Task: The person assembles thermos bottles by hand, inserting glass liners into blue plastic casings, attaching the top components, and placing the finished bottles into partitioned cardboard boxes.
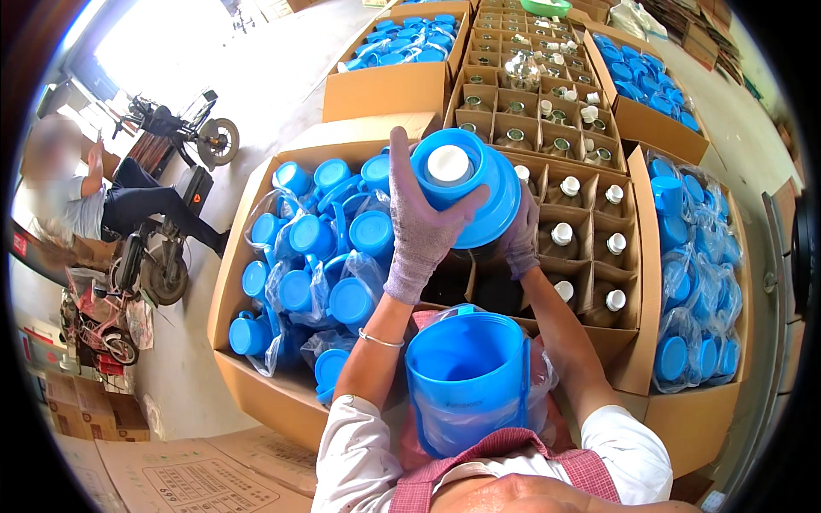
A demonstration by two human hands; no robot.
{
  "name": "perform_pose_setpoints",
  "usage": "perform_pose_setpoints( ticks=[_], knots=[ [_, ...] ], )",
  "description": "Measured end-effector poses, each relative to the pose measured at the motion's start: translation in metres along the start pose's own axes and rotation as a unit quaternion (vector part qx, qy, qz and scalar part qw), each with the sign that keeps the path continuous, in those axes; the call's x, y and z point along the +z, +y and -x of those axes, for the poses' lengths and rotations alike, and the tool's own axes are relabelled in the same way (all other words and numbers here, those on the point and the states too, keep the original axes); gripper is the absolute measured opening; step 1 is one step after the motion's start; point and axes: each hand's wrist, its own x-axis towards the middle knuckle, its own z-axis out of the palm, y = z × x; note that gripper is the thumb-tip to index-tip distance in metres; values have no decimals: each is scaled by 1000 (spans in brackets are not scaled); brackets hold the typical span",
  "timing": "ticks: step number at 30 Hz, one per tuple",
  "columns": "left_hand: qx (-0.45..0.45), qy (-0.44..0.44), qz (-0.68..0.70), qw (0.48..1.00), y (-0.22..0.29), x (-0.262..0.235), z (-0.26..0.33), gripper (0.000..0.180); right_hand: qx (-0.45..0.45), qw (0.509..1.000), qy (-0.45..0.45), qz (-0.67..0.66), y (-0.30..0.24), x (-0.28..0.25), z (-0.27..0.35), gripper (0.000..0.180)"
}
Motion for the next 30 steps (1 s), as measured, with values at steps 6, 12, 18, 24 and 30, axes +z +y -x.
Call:
perform_pose_setpoints(
  ticks=[6,12,18,24,30],
  knots=[
    [16,-101,57,993,0,-14,-9,122,57,993,-2,-99,7,-5,-1,41],
    [39,-142,26,989,-11,-16,-8,126,64,995,-30,-72,23,-15,-5,41],
    [-22,-97,117,988,-21,8,9,112,142,974,-69,-164,10,-11,-13,47],
    [-151,-64,280,946,-1,-21,-57,80,164,970,-137,-120,-96,10,-50,53],
    [-234,-158,450,847,-12,-92,-146,53,75,952,-297,22,-210,8,-93,67]
  ],
)
